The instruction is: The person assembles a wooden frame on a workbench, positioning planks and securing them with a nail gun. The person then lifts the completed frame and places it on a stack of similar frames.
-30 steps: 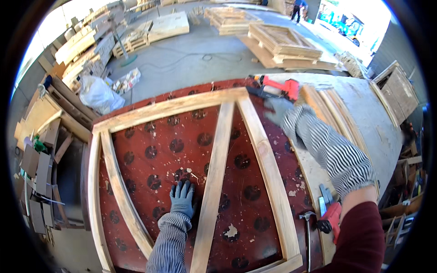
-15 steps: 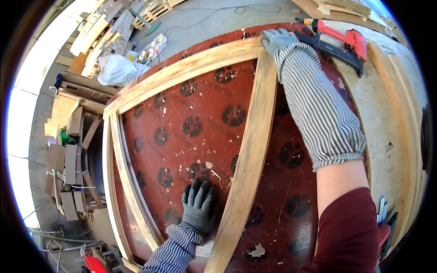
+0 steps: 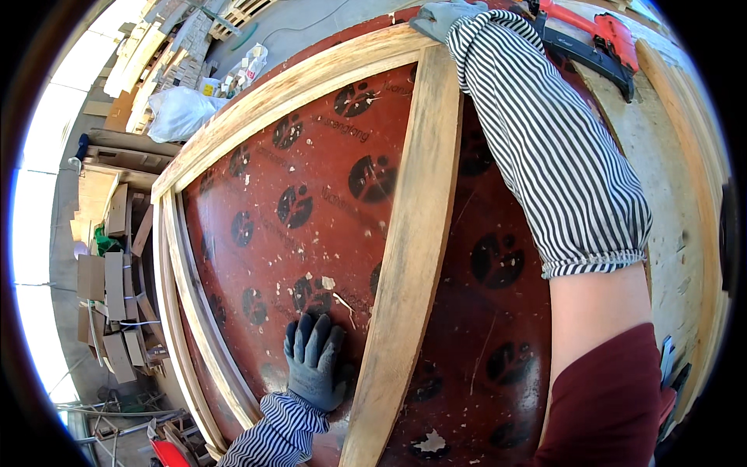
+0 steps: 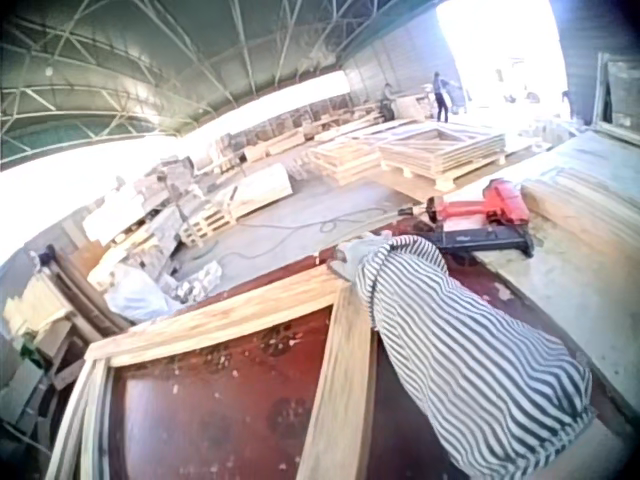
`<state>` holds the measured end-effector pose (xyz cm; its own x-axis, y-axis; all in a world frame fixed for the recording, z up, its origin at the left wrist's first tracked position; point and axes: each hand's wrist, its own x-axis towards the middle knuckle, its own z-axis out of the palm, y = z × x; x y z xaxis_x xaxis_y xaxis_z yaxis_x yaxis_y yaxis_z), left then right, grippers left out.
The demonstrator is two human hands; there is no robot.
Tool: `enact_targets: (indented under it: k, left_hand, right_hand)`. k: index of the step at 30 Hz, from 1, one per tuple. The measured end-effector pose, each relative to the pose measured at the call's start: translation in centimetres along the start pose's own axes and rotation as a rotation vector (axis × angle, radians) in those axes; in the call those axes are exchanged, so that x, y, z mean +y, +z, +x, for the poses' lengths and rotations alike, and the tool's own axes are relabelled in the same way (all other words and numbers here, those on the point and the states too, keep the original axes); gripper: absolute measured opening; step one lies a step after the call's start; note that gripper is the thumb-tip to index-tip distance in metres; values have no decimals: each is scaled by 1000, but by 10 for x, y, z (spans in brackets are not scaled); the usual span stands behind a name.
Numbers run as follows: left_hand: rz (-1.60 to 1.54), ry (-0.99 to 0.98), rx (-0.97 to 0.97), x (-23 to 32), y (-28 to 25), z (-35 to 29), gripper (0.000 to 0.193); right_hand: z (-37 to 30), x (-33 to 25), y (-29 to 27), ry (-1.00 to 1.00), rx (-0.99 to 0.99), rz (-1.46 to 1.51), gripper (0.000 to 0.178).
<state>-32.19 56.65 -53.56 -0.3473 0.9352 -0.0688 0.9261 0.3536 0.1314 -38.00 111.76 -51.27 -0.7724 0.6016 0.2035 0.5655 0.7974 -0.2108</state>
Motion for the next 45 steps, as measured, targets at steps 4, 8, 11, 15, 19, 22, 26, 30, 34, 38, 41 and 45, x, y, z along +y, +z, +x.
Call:
enact_targets:
  k: [4, 8, 11, 15, 19, 22, 26, 30, 34, 38, 41, 45]
  left_hand:
    - [-10, -12, -3, 0, 0, -2, 69]
    - [-36, -14, 2, 2, -1, 0, 70]
    - [-49, -31, -7, 2, -2, -4, 68]
    - [-24, 3, 10, 1, -4, -3, 68]
    - [-15, -6, 32, -2, -5, -2, 69]
    - [4, 23, 64, -4, -3, -3, 69]
    - [21, 19, 66, -1, 2, -3, 63]
    - [94, 41, 148, -23, 39, -19, 54]
    - [179, 129, 251, -43, 58, -15, 53]
    - [246, 67, 130, -58, 60, -7, 57]
    - [192, -65, 33, -26, 22, -37, 55]
    - [16, 100, 234, 32, -20, -143, 46]
  right_hand:
    - [-3, -11, -9, -16, -57, -1, 47]
    - [12, -7, -8, -55, -199, 92, 47]
    - [-6, -32, -20, 47, -168, -35, 44]
    - [5, 14, 21, 11, 422, 404, 71]
    - [-14, 41, 31, -154, 774, 429, 45]
    - [-114, 15, -2, -271, 563, 337, 48]
    - [-294, -12, -91, -234, 189, 492, 53]
    - [-481, 17, -171, 71, 142, 389, 61]
    - [-704, 80, -220, 582, 314, -46, 65]
    - [-837, 127, -249, 752, 242, -136, 68]
    - [-879, 120, -246, 671, -16, -180, 80]
    - [-885, 123, -226, 712, -187, -227, 91]
